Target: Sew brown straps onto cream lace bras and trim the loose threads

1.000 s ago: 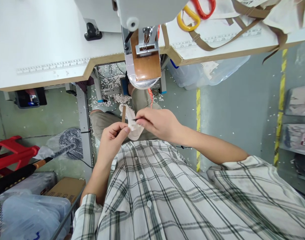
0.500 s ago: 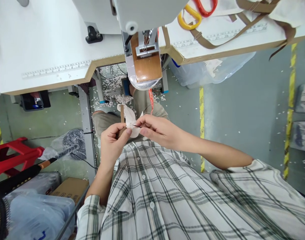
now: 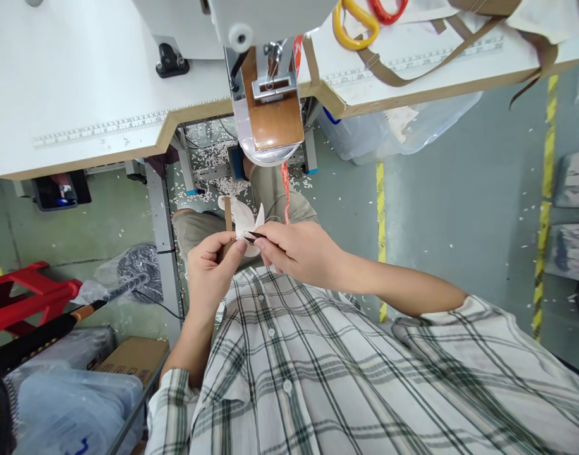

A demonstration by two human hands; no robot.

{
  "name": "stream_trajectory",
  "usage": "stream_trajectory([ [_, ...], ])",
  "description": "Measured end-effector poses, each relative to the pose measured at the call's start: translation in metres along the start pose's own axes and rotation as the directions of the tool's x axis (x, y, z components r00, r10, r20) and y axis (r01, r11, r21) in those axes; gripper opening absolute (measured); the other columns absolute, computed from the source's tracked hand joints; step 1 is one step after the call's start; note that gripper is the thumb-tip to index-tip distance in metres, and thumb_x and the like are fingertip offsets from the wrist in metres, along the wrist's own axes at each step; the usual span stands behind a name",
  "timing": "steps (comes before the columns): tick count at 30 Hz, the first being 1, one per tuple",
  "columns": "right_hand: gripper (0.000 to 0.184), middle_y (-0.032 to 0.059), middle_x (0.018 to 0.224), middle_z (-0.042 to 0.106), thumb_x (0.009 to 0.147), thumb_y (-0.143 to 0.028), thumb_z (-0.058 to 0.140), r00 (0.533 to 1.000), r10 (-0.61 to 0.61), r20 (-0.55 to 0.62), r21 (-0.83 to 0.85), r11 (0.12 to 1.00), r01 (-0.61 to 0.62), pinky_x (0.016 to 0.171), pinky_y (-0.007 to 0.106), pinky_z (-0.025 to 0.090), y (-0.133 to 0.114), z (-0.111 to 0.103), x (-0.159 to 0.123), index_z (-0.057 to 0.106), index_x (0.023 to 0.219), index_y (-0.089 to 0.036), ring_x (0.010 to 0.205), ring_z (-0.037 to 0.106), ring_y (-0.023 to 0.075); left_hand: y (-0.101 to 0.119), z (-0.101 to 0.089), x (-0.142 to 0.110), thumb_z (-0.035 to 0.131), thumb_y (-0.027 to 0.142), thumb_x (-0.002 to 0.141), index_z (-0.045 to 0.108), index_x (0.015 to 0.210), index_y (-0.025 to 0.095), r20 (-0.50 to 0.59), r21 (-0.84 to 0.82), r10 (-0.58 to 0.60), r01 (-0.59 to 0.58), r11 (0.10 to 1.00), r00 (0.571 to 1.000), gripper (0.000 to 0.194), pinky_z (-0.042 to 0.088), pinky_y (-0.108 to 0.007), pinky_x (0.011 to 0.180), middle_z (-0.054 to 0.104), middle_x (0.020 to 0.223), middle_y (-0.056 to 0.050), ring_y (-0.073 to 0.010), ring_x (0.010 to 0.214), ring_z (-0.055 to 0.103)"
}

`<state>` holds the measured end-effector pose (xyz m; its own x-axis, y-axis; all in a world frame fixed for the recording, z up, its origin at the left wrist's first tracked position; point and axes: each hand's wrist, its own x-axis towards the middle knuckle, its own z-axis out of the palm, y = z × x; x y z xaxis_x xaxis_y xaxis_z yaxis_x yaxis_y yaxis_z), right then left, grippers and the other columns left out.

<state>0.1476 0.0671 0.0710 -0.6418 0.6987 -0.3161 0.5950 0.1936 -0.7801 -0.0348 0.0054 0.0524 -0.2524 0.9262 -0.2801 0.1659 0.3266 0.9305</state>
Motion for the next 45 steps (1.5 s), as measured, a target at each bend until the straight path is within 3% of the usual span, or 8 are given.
stream_trajectory([
  [8, 0.031, 0.0039, 0.085, 0.072, 0.104, -0.030, 0.035, 1.000, 0.012, 0.010, -0.040, 0.999, -0.012, 0.060, 0.025, 0.027, -0.002, 0.001, 0.004, 0.062, 0.096, -0.015, 0.064, 0.057, 0.0107, -0.003, 0.000, 0.000, 0.076, 0.032, 0.083, 0.080, 0.089, 0.020, -0.005, -0.001, 0.016, -0.016, 1.000, 1.000, 0.014, 0.041, -0.021, 0.059, 0.065, 0.071, 0.000, -0.0105, 0.064, 0.051],
  [18, 0.032, 0.0043, 0.082, 0.071, 0.104, -0.031, 0.035, 1.000, 0.028, 0.005, -0.085, 0.996, -0.027, 0.059, 0.026, 0.023, 0.002, 0.003, 0.008, 0.062, 0.099, -0.015, 0.064, 0.056, 0.0116, -0.005, 0.005, -0.001, 0.074, 0.035, 0.085, 0.077, 0.085, 0.017, -0.033, 0.122, 0.128, -0.123, 0.985, 0.991, 0.018, 0.033, -0.021, 0.052, 0.058, 0.062, 0.003, -0.0079, 0.054, 0.040],
  [25, 0.040, 0.0073, 0.083, 0.071, 0.105, -0.035, 0.033, 0.996, 0.001, -0.093, -0.212, 0.977, -0.020, 0.058, 0.028, 0.019, 0.010, 0.025, 0.008, 0.064, 0.100, -0.012, 0.064, 0.052, 0.0130, -0.018, 0.007, 0.000, 0.075, 0.036, 0.084, 0.074, 0.082, 0.018, 0.001, -0.058, -0.040, 0.040, 0.998, 0.999, 0.018, 0.032, -0.021, 0.054, 0.056, 0.067, 0.002, -0.0088, 0.059, 0.040],
  [30, 0.041, 0.0063, 0.084, 0.072, 0.105, -0.036, 0.032, 0.984, -0.084, -0.155, -0.206, 0.977, 0.051, 0.058, 0.027, 0.022, 0.014, 0.032, 0.004, 0.066, 0.102, -0.013, 0.065, 0.054, 0.0128, -0.023, 0.003, 0.000, 0.077, 0.036, 0.083, 0.074, 0.083, 0.019, 0.068, -0.168, -0.088, 0.098, 0.981, 0.994, 0.017, 0.026, -0.021, 0.051, 0.051, 0.063, 0.004, -0.0077, 0.055, 0.033],
  [36, 0.038, 0.0038, 0.081, 0.072, 0.104, -0.032, 0.034, 0.971, -0.149, -0.185, -0.225, 0.969, 0.106, 0.058, 0.026, 0.026, 0.015, 0.028, 0.002, 0.067, 0.101, -0.015, 0.065, 0.055, 0.0119, -0.017, 0.002, -0.002, 0.075, 0.035, 0.083, 0.076, 0.085, 0.019, 0.009, -0.009, -0.008, 0.008, 1.000, 1.000, 0.016, 0.035, -0.021, 0.054, 0.060, 0.068, 0.001, -0.0098, 0.059, 0.044],
  [40, 0.041, 0.0037, 0.075, 0.071, 0.105, -0.033, 0.032, 0.957, -0.188, -0.221, -0.314, 0.943, 0.113, 0.057, 0.027, 0.025, 0.015, 0.033, 0.003, 0.066, 0.093, -0.015, 0.062, 0.055, 0.0121, -0.016, 0.002, -0.003, 0.074, 0.035, 0.085, 0.075, 0.084, 0.019, 0.004, 0.008, 0.018, -0.018, 1.000, 1.000, 0.016, 0.035, -0.021, 0.054, 0.059, 0.066, 0.002, -0.0092, 0.058, 0.044],
  [45, 0.043, 0.0051, 0.077, 0.071, 0.105, -0.036, 0.031, 0.968, -0.149, -0.200, -0.275, 0.957, 0.091, 0.058, 0.028, 0.024, 0.016, 0.036, 0.003, 0.065, 0.092, -0.015, 0.063, 0.055, 0.0124, -0.012, 0.001, -0.004, 0.071, 0.033, 0.086, 0.074, 0.082, 0.018, 0.035, 0.106, 0.084, -0.087, 0.991, 0.996, 0.016, 0.036, -0.020, 0.053, 0.059, 0.063, 0.002, -0.0090, 0.057, 0.045],
])
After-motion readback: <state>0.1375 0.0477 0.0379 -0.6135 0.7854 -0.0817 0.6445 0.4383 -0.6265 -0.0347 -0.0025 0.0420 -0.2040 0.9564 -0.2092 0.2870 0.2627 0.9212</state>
